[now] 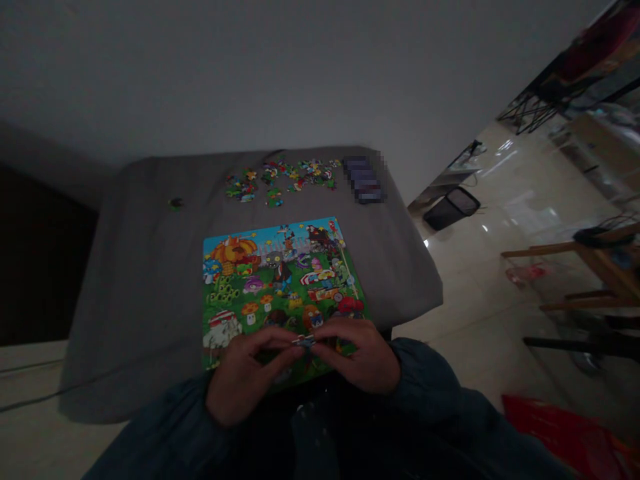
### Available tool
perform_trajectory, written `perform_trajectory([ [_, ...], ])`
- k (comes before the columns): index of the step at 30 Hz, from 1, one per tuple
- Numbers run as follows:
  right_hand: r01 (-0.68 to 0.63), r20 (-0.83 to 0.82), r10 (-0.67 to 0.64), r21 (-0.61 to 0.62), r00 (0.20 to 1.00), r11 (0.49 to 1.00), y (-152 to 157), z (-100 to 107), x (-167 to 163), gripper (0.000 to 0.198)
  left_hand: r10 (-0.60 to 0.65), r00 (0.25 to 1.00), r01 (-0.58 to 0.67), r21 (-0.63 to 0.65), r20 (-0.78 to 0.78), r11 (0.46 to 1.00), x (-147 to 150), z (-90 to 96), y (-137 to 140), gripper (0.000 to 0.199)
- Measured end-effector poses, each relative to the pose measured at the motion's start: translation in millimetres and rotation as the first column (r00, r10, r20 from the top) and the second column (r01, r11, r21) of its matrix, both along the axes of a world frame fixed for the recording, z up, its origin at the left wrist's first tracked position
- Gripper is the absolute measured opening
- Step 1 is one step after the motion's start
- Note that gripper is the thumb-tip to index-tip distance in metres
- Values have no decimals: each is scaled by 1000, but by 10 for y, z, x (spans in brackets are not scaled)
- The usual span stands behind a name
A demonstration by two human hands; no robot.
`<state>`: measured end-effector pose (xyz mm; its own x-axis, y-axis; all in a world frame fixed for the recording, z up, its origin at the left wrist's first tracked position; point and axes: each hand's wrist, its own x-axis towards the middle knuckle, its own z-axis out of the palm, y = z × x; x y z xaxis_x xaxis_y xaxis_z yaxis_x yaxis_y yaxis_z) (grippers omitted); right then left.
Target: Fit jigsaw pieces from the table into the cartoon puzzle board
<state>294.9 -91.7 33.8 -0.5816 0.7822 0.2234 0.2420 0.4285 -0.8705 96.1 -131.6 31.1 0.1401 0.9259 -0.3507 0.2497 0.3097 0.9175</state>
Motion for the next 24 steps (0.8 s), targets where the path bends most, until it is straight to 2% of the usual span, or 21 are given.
perform_trajectory([
  [2,-41,8,41,0,999,999,68,26,60,8,-80,993,84,49,-82,995,-39,7,36,20],
  [5,-29,86,19,109,996,994,381,60,226,8,-125,963,160,133,-239,978,-175,21,124,25],
  [7,94,197,-139,220,971,971,764,45,356,12,-79,951,141,190,-300,972,-295,31,191,30],
  [9,242,337,-362,348,869,906,1239,-18,465,14,-10,947,87,225,-322,970,-415,39,248,34],
  [12,334,381,-488,404,785,852,1921,-181,550,19,93,935,-7,246,-342,969,-580,36,268,37],
  [14,361,407,-531,423,744,831,2246,-297,555,19,138,925,-49,248,-355,968,-676,14,228,38],
  [19,363,450,-558,450,697,816,2619,-484,506,21,213,913,-149,200,-347,968,-848,-74,82,42],
  [24,389,454,-570,434,685,813,2834,-538,442,24,257,904,-197,201,-341,960,-922,-59,134,45],
])
